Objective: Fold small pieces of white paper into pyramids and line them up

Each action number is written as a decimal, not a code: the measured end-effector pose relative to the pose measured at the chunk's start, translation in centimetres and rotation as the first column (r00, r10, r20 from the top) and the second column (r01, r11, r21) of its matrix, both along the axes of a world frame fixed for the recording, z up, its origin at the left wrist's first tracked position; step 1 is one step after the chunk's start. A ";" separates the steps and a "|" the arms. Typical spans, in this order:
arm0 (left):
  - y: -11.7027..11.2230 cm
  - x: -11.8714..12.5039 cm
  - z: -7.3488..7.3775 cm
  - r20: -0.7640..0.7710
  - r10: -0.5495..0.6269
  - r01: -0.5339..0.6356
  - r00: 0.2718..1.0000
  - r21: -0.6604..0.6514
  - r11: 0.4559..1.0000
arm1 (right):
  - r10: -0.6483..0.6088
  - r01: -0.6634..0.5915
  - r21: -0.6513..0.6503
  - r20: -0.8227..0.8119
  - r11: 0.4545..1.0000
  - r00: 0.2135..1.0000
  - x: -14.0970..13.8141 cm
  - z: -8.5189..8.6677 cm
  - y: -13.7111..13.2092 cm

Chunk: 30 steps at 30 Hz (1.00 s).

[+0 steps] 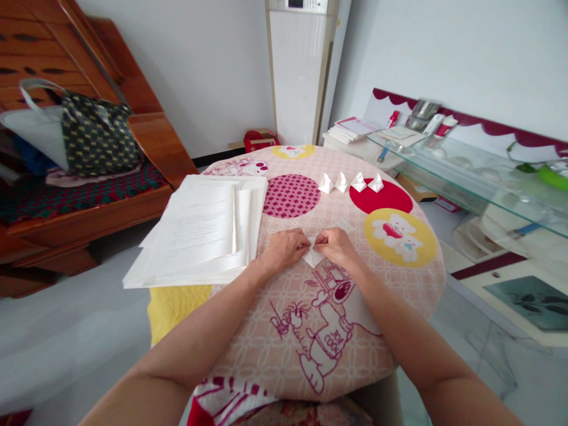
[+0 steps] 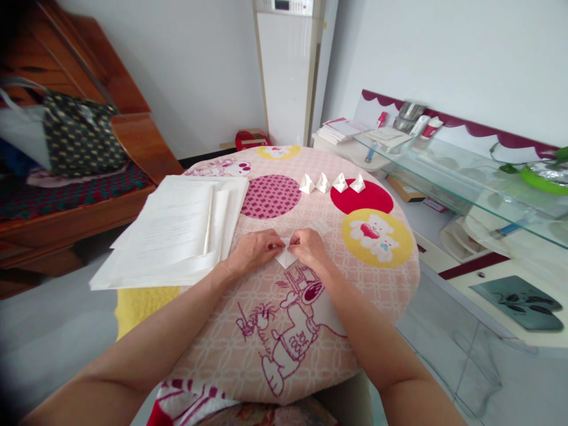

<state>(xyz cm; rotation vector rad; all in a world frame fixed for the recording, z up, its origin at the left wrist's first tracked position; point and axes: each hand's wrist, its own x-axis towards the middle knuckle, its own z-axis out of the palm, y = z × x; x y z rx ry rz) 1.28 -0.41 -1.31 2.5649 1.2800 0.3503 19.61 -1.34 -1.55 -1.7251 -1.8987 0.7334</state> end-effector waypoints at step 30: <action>3.0 -1.3 -1.9 0.269 0.246 -0.200 0.931 -0.186 0.962 | 0.001 -0.002 -0.026 -0.033 1.000 0.999 0.2 -0.3 0.0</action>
